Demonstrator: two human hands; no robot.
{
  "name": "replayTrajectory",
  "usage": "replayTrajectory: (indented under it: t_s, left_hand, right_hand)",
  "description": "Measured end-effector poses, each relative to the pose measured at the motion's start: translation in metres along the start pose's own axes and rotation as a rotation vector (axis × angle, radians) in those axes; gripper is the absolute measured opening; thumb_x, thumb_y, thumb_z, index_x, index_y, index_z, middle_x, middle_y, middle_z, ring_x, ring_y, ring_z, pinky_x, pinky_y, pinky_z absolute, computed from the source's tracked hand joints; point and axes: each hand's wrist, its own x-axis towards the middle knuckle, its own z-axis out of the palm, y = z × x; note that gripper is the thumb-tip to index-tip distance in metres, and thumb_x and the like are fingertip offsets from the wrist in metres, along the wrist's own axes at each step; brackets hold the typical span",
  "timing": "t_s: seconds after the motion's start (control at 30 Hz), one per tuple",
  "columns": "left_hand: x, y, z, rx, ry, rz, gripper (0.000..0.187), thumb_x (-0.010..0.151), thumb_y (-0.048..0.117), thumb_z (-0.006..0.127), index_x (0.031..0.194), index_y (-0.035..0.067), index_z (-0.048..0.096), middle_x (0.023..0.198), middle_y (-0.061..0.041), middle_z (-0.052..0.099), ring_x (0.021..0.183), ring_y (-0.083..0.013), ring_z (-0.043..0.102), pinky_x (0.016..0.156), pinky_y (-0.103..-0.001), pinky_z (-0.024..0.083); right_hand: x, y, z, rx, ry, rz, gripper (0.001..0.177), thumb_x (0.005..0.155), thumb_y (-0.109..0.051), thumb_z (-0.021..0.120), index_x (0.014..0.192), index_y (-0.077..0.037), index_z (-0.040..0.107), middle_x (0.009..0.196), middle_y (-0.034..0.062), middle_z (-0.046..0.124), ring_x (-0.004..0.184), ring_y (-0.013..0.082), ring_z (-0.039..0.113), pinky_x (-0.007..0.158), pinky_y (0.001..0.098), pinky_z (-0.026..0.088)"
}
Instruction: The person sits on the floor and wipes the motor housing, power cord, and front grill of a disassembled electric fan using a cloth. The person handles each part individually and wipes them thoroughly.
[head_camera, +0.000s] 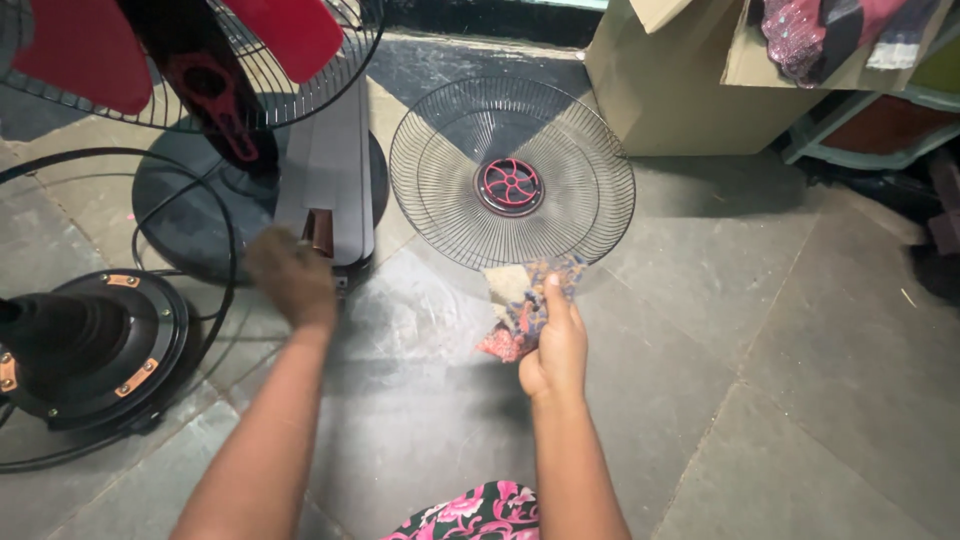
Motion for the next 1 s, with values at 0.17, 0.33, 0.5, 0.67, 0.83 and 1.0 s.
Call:
replayTrajectory:
  t_s: [0.17, 0.33, 0.5, 0.67, 0.83, 1.0]
  left_hand:
    - [-0.039, 0.068, 0.049, -0.314, -0.263, -0.169, 0.03, 0.094, 0.019, 0.066, 0.119, 0.004, 0.056, 0.11, -0.017, 0.063, 0.101, -0.0375, 0.062, 0.087, -0.047, 0.048]
    - [-0.06, 0.12, 0.082, -0.284, -0.855, -0.908, 0.065, 0.092, 0.043, 0.064, 0.139, 0.005, 0.04, 0.094, -0.019, 0.067, 0.08, -0.0359, 0.065, 0.077, -0.049, 0.054]
    - [-0.06, 0.137, 0.094, -0.139, -0.873, -0.819, 0.084, 0.092, 0.056, 0.067, 0.147, 0.002, 0.034, 0.09, -0.018, 0.068, 0.073, -0.0318, 0.069, 0.074, -0.046, 0.056]
    - [-0.057, 0.139, 0.094, -0.085, -0.845, -0.733, 0.066, 0.089, 0.033, 0.064, 0.141, 0.001, 0.041, 0.098, -0.021, 0.072, 0.085, -0.0359, 0.074, 0.08, -0.046, 0.057]
    - [-0.068, 0.134, 0.068, -0.071, -0.788, -0.69, 0.06, 0.086, 0.03, 0.065, 0.134, 0.0, 0.046, 0.096, -0.023, 0.074, 0.089, -0.0363, 0.073, 0.087, -0.045, 0.055]
    - [-0.092, 0.108, -0.002, -0.207, -0.817, -0.757, 0.059, 0.085, 0.027, 0.064, 0.134, 0.0, 0.045, 0.09, -0.022, 0.075, 0.072, -0.0305, 0.074, 0.072, -0.041, 0.058]
  right_hand:
    - [0.004, 0.005, -0.008, 0.011, 0.157, -0.097, 0.034, 0.098, -0.026, 0.062, 0.122, -0.002, 0.065, 0.111, 0.009, 0.071, 0.097, 0.0235, 0.069, 0.08, 0.0411, 0.057]
    - [0.011, 0.006, -0.016, 0.085, 0.25, -0.104, 0.029, 0.092, -0.018, 0.062, 0.117, -0.002, 0.065, 0.11, 0.0078, 0.071, 0.097, 0.0227, 0.07, 0.08, 0.0413, 0.058]
    - [0.013, 0.008, -0.018, 0.127, 0.229, -0.078, 0.028, 0.091, -0.017, 0.064, 0.115, -0.002, 0.066, 0.11, 0.008, 0.07, 0.097, 0.0229, 0.068, 0.081, 0.041, 0.058]
    - [0.016, 0.01, -0.019, 0.13, 0.241, -0.073, 0.028, 0.09, -0.017, 0.066, 0.113, -0.001, 0.067, 0.108, 0.0065, 0.071, 0.097, 0.0206, 0.068, 0.081, 0.0376, 0.058]
    - [0.018, 0.002, -0.024, 0.055, 0.274, -0.092, 0.023, 0.089, -0.014, 0.064, 0.109, -0.003, 0.063, 0.101, 0.0081, 0.068, 0.083, 0.0231, 0.067, 0.064, 0.0412, 0.055]
    - [0.013, -0.015, -0.025, 0.003, 0.23, -0.105, 0.034, 0.082, -0.005, 0.058, 0.116, -0.005, 0.058, 0.098, 0.0123, 0.066, 0.073, 0.0275, 0.068, 0.051, 0.0469, 0.057]
